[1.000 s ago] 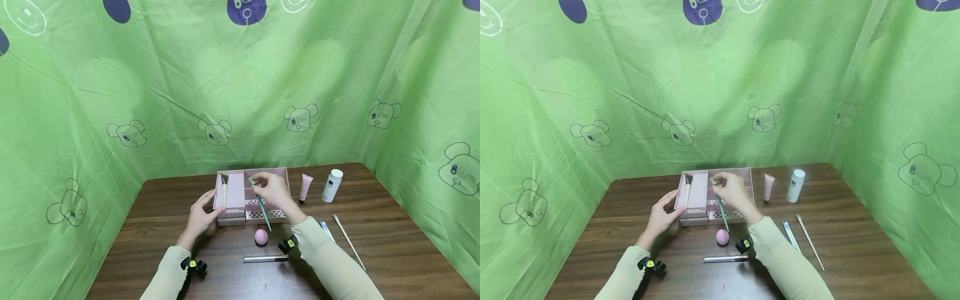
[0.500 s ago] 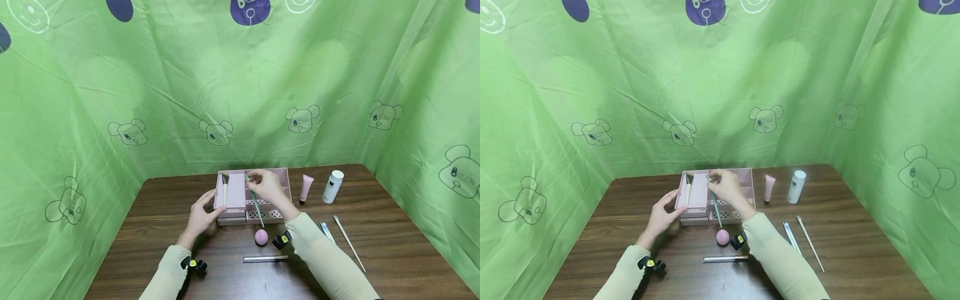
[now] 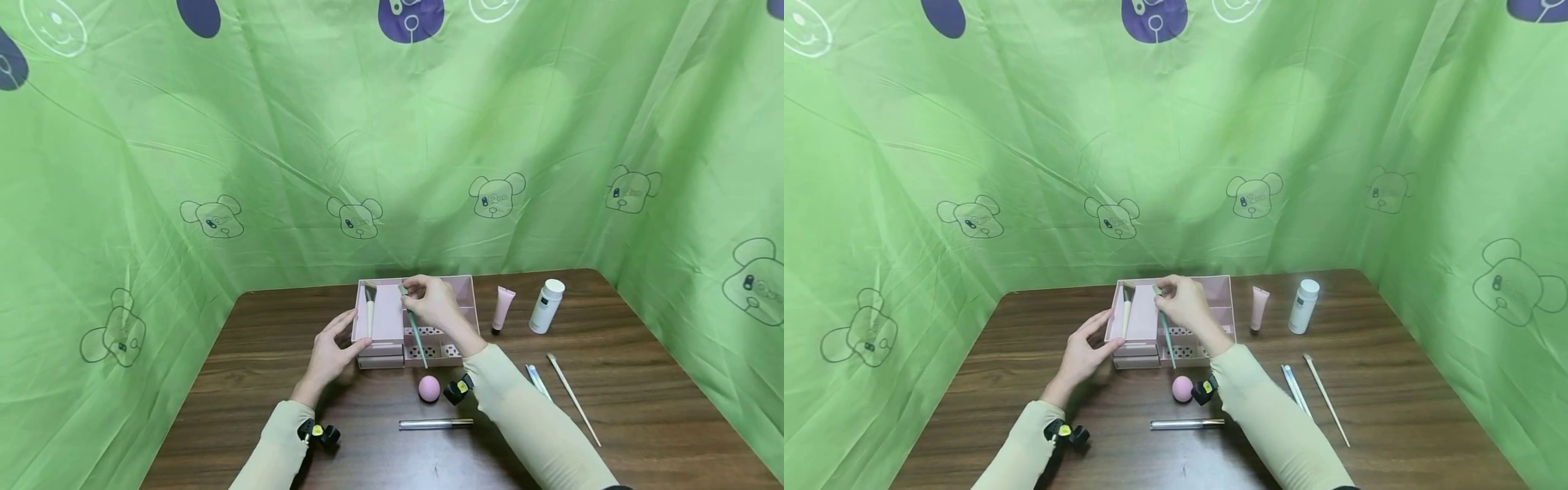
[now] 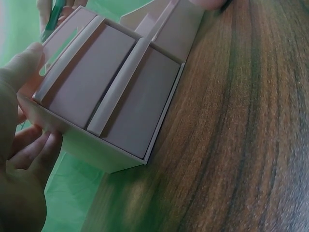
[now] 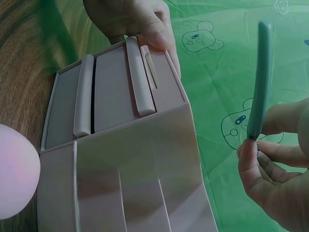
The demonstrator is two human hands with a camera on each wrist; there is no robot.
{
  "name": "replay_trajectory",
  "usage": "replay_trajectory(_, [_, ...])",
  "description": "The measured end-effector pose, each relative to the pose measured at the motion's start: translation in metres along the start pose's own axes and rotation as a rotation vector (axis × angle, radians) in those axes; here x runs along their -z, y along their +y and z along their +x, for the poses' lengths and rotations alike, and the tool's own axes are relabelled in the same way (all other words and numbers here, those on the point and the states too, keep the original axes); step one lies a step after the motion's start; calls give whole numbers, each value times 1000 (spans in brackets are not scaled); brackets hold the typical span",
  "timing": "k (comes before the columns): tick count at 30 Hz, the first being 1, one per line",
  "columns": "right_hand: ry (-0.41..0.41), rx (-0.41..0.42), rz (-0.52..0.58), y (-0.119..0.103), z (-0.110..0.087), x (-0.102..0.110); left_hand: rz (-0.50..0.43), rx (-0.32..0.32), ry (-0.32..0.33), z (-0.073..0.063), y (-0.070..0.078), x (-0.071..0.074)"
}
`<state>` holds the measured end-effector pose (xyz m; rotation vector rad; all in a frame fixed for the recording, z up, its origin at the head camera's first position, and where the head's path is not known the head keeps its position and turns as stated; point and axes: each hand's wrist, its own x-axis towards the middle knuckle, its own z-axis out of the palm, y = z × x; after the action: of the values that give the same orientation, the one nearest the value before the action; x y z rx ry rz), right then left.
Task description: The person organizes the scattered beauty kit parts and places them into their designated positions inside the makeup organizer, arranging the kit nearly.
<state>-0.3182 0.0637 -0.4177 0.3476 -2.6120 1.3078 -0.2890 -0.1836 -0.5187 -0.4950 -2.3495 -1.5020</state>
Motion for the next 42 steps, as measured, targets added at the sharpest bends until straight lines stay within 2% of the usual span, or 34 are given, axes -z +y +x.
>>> replay_trajectory(8, [7,16,-12,-5,3,-7,-16,-1,-6,0,0,0])
replay_trajectory(21, [3,-5,-33,-7,10,-14,-32,-14,3,-1,0,-3])
replay_trajectory(28, [-3,-12,-22,-9,16,-16,-68,-52,18,0,0,-4])
replay_trajectory(31, [-9,-9,-20,-10,18,-18,-76,-48,28,0,-1,-4])
replay_trajectory(36, [-7,-9,-12,-12,19,-21,-57,-18,31,-1,-1,-3])
replay_trajectory(42, [-14,-16,-12,-10,19,-26,-37,-39,21,0,-3,-2])
